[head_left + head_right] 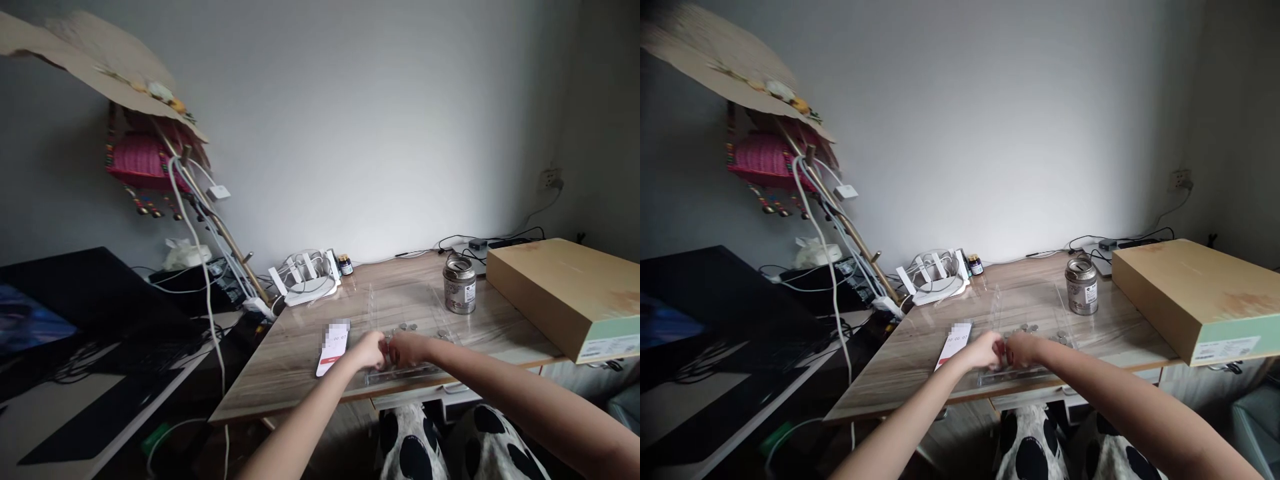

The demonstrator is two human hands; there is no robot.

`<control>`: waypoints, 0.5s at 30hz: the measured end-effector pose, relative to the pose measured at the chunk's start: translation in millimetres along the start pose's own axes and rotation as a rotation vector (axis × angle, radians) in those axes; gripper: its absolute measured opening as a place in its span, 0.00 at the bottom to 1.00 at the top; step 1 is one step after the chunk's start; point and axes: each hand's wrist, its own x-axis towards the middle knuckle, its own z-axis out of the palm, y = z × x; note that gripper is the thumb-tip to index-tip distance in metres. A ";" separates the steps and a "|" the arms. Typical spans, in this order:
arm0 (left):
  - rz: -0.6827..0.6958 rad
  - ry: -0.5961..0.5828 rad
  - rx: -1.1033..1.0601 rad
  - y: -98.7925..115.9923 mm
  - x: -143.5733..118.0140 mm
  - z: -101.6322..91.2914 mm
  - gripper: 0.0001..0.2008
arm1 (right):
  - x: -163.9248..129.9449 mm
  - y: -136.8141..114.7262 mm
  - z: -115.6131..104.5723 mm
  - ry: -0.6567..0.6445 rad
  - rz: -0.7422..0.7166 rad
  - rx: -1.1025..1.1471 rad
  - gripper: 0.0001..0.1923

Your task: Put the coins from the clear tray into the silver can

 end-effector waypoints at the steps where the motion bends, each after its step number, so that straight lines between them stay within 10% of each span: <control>1: 0.002 0.045 -0.131 0.5 -1.6 -2.4 0.10 | 0.6 -3.2 -3.8 -0.037 0.006 -0.002 0.14; 7: 0.050 0.275 -1.486 7.1 -2.6 -4.2 0.07 | 2.5 -0.3 -11.0 -0.173 0.032 0.134 0.14; 11: -0.040 0.314 -1.753 9.8 5.4 16.4 0.05 | -5.4 19.7 -4.6 -0.197 0.062 0.453 0.14; 15: -0.100 0.325 -1.858 16.4 15.7 36.7 0.05 | -21.9 34.3 -20.1 0.097 0.047 0.637 0.13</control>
